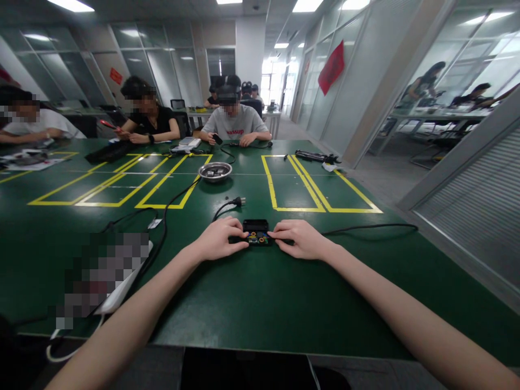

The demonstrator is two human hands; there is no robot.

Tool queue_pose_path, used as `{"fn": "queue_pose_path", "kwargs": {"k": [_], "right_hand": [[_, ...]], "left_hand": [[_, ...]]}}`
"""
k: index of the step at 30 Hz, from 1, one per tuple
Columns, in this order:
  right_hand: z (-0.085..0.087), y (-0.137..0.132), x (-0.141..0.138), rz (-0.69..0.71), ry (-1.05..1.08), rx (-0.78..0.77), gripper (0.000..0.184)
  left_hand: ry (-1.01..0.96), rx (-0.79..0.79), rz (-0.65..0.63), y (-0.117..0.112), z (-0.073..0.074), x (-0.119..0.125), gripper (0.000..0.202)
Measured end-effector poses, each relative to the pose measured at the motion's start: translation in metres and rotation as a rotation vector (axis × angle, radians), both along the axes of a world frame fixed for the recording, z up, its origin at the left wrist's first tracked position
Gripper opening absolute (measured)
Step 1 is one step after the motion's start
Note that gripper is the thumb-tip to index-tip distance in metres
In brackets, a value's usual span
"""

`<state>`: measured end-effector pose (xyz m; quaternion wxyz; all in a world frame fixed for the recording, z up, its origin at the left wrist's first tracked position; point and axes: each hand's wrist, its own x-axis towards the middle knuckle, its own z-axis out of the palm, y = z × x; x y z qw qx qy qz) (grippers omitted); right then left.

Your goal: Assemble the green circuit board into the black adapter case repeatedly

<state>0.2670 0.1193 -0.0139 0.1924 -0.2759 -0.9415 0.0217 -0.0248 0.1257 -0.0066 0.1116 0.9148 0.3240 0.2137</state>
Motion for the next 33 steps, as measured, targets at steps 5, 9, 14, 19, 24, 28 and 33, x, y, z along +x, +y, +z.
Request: {"fn": "queue_pose_path", "kwargs": {"k": [5, 9, 14, 19, 24, 28, 33], "right_hand": [[-0.017, 0.004, -0.006, -0.294, 0.269, -0.141, 0.028], [-0.024, 0.01, -0.015, -0.537, 0.294, -0.164, 0.03], [-0.029, 0.015, -0.02, -0.498, 0.439, -0.342, 0.027], [-0.034, 0.017, -0.019, -0.49, 0.705, -0.587, 0.026], [-0.033, 0.016, -0.02, -0.441, 0.789, -0.604, 0.028], [-0.031, 0.013, -0.021, -0.434, 0.794, -0.594, 0.026], [-0.024, 0.008, -0.022, -0.411, 0.734, -0.548, 0.021]], "left_hand": [[-0.115, 0.005, 0.2, 0.001, -0.01, 0.008, 0.025], [-0.135, 0.015, 0.453, 0.006, -0.018, 0.017, 0.019], [-0.216, -0.158, 0.414, 0.01, -0.025, 0.023, 0.016], [-0.46, -0.331, 0.375, 0.009, -0.026, 0.024, 0.013], [-0.504, -0.342, 0.359, 0.007, -0.022, 0.023, 0.012], [-0.528, -0.366, 0.338, 0.007, -0.02, 0.021, 0.01], [-0.578, -0.431, 0.298, 0.007, -0.02, 0.019, 0.008]]}}
